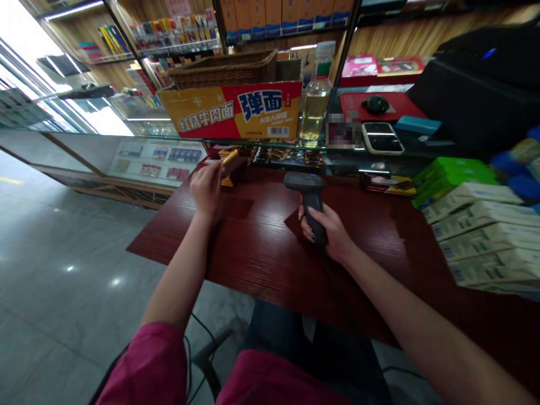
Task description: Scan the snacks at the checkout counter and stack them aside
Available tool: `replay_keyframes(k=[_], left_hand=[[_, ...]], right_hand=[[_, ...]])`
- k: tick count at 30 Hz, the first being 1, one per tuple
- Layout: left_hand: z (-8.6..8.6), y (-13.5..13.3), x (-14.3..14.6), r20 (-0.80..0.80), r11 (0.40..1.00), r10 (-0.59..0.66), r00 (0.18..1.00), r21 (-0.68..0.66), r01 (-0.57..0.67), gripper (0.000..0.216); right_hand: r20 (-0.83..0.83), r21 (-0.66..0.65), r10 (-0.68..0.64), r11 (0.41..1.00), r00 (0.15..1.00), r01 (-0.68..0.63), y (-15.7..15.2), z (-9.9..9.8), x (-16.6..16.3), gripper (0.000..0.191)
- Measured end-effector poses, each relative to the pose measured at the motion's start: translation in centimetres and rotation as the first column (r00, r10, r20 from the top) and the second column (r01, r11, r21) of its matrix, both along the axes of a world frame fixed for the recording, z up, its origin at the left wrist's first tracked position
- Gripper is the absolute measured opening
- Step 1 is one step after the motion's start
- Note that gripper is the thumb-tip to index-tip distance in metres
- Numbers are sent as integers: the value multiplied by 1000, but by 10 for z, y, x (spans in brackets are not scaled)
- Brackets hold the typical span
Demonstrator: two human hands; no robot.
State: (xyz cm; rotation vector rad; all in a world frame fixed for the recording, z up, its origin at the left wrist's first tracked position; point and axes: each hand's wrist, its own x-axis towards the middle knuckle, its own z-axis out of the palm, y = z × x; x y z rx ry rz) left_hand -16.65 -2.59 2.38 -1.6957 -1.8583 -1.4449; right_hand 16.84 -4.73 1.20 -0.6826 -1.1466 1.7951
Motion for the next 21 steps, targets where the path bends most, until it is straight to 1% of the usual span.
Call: replay_keyframes(k=[2, 3, 4, 6, 7, 9, 12, 17, 19, 21], left_hand=[[-7, 8, 22, 155, 997, -71, 985, 40, 65, 30], [-11, 12, 33, 229, 994, -106, 968, 23, 104, 30], [-16, 16, 44, 292, 988, -139, 946, -22, 151, 29], [-24, 22, 62, 381, 956, -190, 905, -139, 259, 27], [-28, 23, 68, 409, 933, -210, 888, -187, 307, 27], [-33, 24, 74, 436, 900, -241, 867, -233, 367, 27], [-35, 21, 74, 433, 902, -235, 870, -237, 361, 25], [-31, 18, 74, 454, 907, -199, 869, -251, 338, 25], [-30, 18, 74, 458, 909, -198, 866, -245, 338, 26], [-30, 19, 75, 433, 915, -184, 882, -253, 315, 25]], right_hand=[[95, 65, -29, 998, 995, 23, -4, -1, 2, 37], [134, 98, -46, 995, 990, 33, -6, -2, 2, 38], [159, 126, -61, 991, 985, 41, -8, -2, 2, 38], [177, 154, -76, 987, 981, 49, -12, -3, 0, 37], [179, 158, -79, 986, 981, 50, -13, -3, -1, 37], [189, 155, -70, 987, 979, 41, -15, -3, -3, 34], [210, 142, -42, 990, 977, 12, -16, -3, -5, 33], [231, 144, -7, 989, 973, -27, -13, -7, -7, 36], [236, 143, -3, 989, 972, -31, -12, -7, -7, 36], [225, 135, -10, 991, 974, -21, -13, -6, -8, 37]])
